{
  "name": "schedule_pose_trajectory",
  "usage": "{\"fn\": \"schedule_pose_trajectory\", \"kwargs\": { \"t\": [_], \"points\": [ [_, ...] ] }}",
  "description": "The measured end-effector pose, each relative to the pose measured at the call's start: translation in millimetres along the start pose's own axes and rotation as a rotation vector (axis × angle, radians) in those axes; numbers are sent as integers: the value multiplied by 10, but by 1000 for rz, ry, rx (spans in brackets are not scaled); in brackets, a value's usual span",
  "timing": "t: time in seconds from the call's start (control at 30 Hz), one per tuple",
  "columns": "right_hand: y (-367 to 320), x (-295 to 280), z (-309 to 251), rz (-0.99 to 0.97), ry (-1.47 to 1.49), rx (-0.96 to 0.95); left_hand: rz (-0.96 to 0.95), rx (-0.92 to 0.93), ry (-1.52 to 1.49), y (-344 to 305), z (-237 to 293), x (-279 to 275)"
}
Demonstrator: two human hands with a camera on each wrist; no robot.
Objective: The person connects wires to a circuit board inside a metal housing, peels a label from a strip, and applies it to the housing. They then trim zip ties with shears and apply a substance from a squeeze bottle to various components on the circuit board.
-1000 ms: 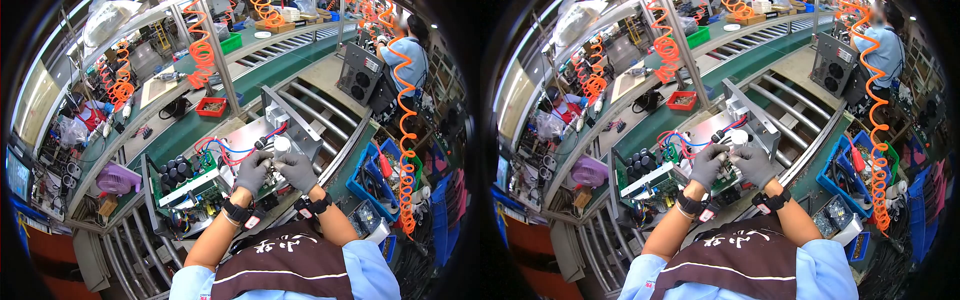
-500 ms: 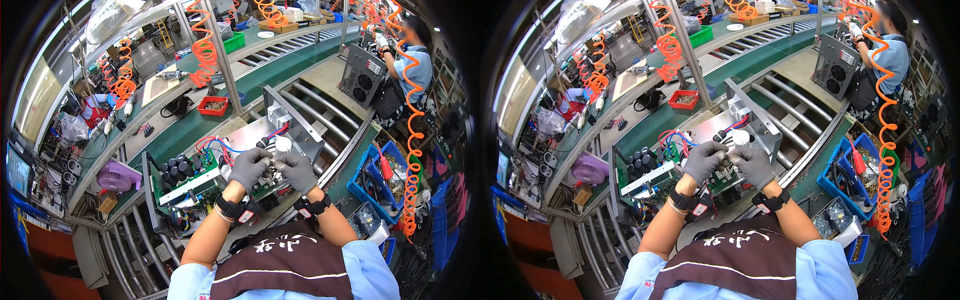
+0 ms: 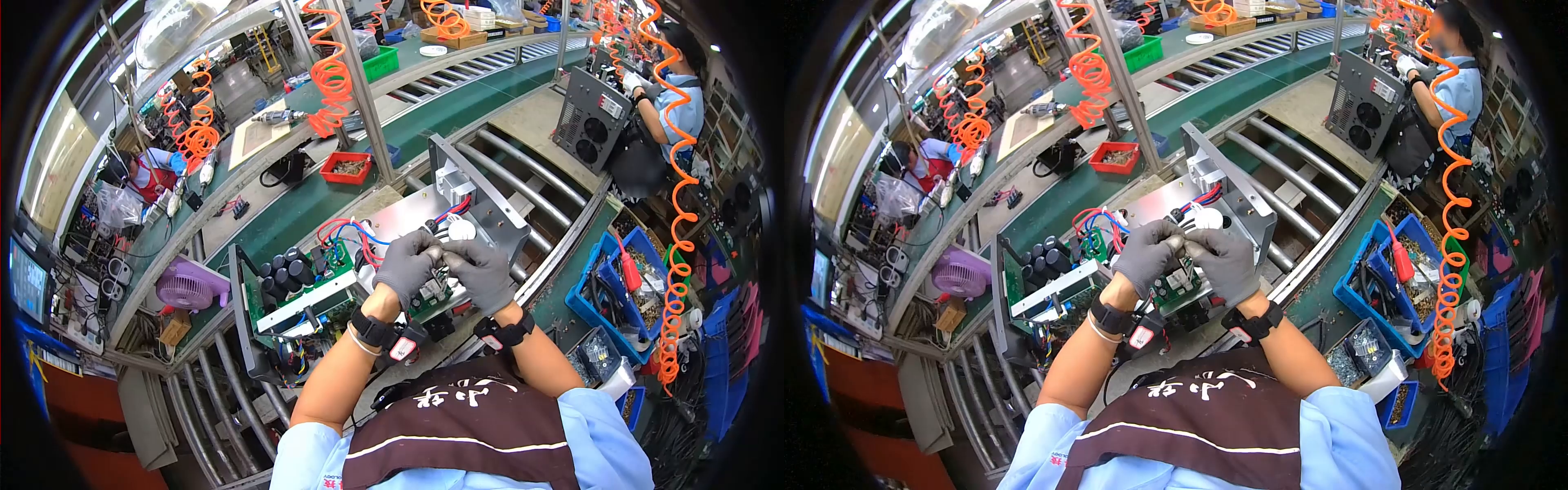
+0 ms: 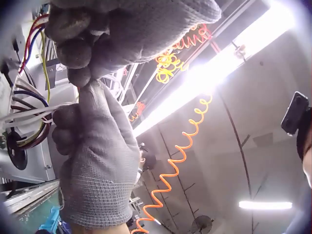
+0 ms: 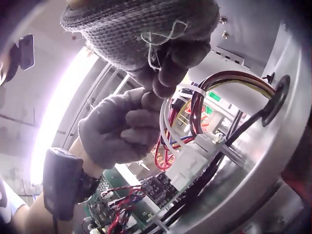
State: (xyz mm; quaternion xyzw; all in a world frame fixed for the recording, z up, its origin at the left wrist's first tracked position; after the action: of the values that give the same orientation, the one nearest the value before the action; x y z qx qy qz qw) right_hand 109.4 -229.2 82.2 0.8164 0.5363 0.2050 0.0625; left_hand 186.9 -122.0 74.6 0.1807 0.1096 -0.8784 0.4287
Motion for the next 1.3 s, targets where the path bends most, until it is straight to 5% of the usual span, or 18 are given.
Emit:
{"fn": "schedule_pose_trajectory", "kwargs": {
  "t": [0.2,0.4,0.53,0.7,0.8,0.83,0.93,1.07,1.2,1.27,1.3],
  "points": [
    [26,-33,-53,-87,-419,4,-20,-102,-299,-100,98,-4],
    [25,-97,114,-37,-338,89,141,184,-108,-122,410,-97],
    [38,-72,159,-84,-281,170,68,-181,-476,-38,-38,-48],
    [17,-94,286,-137,-255,211,-40,-228,-780,-139,140,86],
    [99,-27,403,-297,-219,33,47,-267,-629,-156,164,27],
    [68,-5,177,-266,-90,15,-99,-220,-704,-100,109,74],
    [-139,-110,-19,-114,-438,-99,-122,-199,-801,-192,216,45],
    [-798,-680,-81,121,-453,-275,-66,7,-730,-47,50,-178],
    [-1699,-1974,257,482,-561,39,154,-52,-540,-162,47,-119],
    [-2050,-2347,341,469,-754,433,203,-30,-262,-287,214,33],
    [-2112,-2404,364,448,-863,479,201,19,-179,-313,174,62]
  ]
}}
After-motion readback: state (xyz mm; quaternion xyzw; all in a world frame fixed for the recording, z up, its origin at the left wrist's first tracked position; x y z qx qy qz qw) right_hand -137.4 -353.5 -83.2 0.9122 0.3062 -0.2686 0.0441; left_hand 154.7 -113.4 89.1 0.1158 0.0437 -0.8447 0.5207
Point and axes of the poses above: each hand's wrist, its own y-axis towards the middle knuckle, its own x-axis out of the palm, z = x × y, the point moved 9 cm from there along y, towards the middle knuckle, and after that the axes turned 15 degrees about y, right-handed, at the moved point
